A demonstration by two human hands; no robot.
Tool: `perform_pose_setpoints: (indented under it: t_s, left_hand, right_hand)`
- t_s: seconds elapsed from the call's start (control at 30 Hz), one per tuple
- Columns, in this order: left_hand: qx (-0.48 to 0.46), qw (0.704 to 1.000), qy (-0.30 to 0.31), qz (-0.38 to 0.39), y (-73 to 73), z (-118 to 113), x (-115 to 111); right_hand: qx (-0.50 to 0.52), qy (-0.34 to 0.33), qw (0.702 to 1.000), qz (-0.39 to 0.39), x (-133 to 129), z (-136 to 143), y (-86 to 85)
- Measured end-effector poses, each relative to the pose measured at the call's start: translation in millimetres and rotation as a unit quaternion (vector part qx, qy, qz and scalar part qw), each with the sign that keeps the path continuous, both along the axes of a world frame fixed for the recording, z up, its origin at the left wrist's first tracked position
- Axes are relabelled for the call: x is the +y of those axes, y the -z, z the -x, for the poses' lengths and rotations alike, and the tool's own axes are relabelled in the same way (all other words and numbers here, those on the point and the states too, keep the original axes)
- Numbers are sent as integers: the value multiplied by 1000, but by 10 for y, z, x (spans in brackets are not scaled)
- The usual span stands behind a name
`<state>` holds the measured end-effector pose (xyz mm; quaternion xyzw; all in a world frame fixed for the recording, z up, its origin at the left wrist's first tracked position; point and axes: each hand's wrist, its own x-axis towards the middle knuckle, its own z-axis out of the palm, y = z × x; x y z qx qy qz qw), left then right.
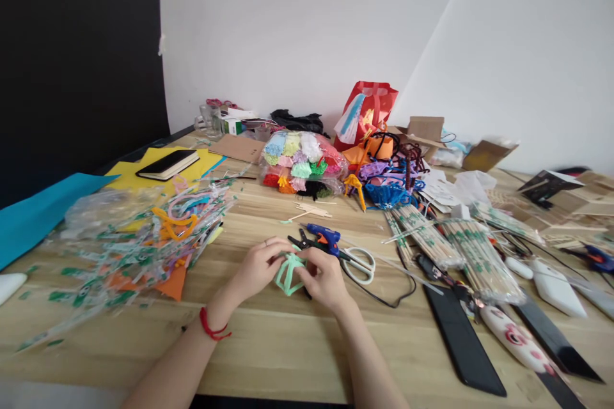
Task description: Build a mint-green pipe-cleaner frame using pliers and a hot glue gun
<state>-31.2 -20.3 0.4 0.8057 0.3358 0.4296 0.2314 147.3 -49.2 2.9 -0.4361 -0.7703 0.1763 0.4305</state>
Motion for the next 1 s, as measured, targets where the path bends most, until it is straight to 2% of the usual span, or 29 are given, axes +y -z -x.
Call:
perform_pose_setpoints:
  t_s: [0.07, 0.17, 0.3, 0.5, 0.67, 0.87, 1.0]
  left_hand:
    - [-13, 1000, 9, 4, -10, -11, -7]
    - [-18, 1000, 8, 0, -13, -4, -8]
    - [9, 1000, -4, -7, -9, 23, -6]
    - [28, 998, 2, -49, 16, 29, -8]
    - [28, 998, 4, -61, 13, 27, -10]
    - [10, 998, 8, -54, -12, 10, -30]
    - [16, 998, -15, -54, -13, 1, -36]
  right_hand:
    - [15, 17, 1000, -7, -13, 11, -7]
    - [41, 36, 998, 26, -19, 31, -19]
    - [38, 6, 997, 61, -32, 31, -52]
    - [9, -27, 999, 33, -42, -4, -83]
    - [64, -38, 997, 17, -17, 13, -97]
    - [95, -18, 994, 40, -49, 48, -97]
    - [89, -13, 995, 35, -43, 52, -88]
